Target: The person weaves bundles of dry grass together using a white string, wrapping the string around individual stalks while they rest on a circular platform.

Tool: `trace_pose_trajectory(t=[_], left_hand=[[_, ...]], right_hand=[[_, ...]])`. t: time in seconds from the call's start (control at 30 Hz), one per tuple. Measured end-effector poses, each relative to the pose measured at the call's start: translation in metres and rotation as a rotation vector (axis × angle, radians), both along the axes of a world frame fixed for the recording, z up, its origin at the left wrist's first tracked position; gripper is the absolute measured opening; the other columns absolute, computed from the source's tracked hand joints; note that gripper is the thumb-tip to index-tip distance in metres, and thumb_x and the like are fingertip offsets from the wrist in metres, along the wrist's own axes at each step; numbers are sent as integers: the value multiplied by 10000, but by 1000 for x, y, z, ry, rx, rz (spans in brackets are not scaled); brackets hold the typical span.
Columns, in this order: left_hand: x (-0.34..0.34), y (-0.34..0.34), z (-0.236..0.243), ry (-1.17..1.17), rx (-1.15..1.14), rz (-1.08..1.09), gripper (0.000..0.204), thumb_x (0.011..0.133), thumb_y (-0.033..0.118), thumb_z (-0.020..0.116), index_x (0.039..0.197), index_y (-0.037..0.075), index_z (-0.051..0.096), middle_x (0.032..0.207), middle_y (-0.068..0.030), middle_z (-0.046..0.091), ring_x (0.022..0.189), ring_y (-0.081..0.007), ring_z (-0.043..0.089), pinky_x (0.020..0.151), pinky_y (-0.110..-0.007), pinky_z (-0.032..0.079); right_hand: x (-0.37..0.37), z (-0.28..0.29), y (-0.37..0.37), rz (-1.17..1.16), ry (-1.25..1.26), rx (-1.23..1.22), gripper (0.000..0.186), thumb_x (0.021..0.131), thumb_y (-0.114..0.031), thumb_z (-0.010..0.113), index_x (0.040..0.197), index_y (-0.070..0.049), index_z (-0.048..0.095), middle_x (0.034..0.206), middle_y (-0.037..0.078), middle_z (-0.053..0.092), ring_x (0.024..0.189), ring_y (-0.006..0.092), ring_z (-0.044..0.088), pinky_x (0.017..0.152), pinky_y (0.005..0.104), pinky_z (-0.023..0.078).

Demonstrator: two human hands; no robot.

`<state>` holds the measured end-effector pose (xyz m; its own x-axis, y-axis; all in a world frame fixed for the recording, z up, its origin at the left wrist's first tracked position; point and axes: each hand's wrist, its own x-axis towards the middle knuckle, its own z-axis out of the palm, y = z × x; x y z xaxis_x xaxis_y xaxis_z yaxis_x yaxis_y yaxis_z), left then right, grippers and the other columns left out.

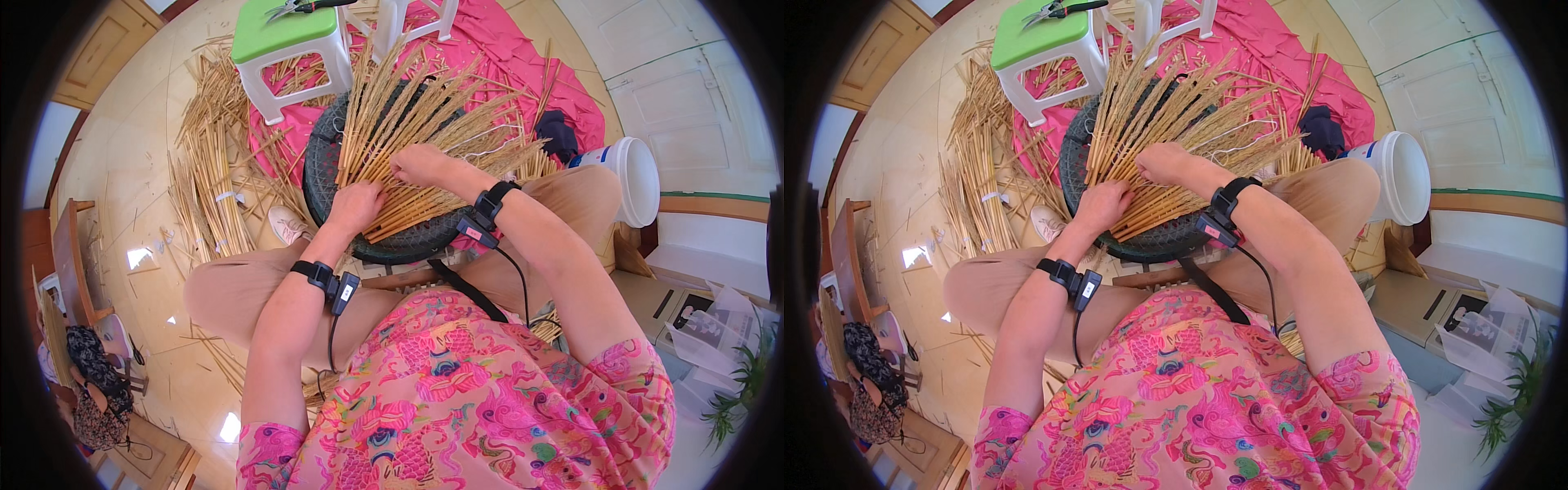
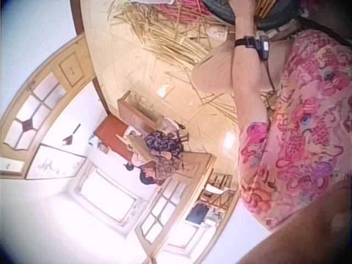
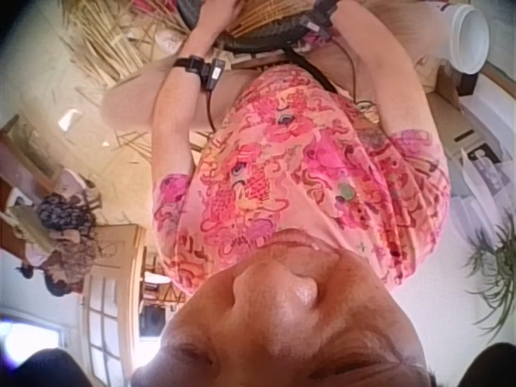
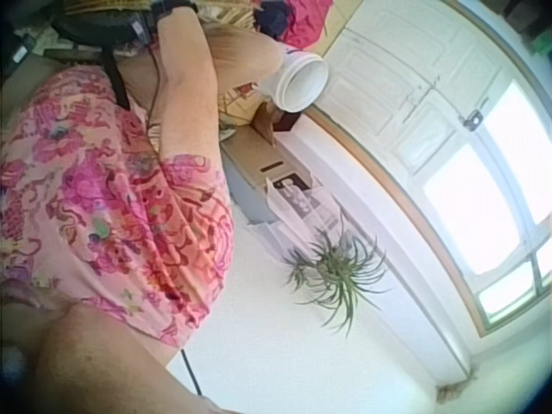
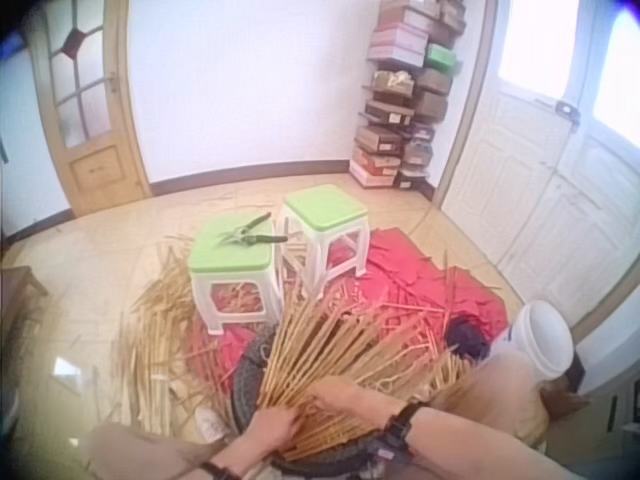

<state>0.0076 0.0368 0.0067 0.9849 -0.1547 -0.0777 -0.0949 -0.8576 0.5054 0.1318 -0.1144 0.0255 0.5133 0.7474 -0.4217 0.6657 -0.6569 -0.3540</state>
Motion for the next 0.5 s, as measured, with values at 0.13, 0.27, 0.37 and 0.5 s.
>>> trace_pose_trajectory(t=[0.13,0.27,0.37,0.5], left_hand=[[1,1,-1,16,1,-1,196,854,249,558,859,58,599,824,-149,634,810,-339,615,683,-447,489],[1,1,-1,25,-18,10,208,849,266,567,851,58,586,822,-143,631,808,-340,611,678,-444,485],[0,2,-3,40,-41,14,222,845,283,574,847,62,580,820,-138,630,807,-341,608,669,-443,481],[1,3,-4,52,-49,7,233,844,298,580,852,64,582,822,-136,632,806,-341,607,664,-444,480]], right_hand=[[5,-4,-2,9,96,15,133,795,-204,606,858,-114,680,805,90,672,798,280,645,708,389,504],[9,-11,-6,63,119,84,149,809,-216,578,837,-97,661,776,100,662,771,295,638,694,392,499],[8,-16,-9,56,78,218,156,809,-218,576,820,-83,654,773,115,659,762,311,630,684,404,494],[5,-7,-12,13,5,239,152,821,-208,548,845,-82,631,785,127,656,760,332,626,681,421,491]])
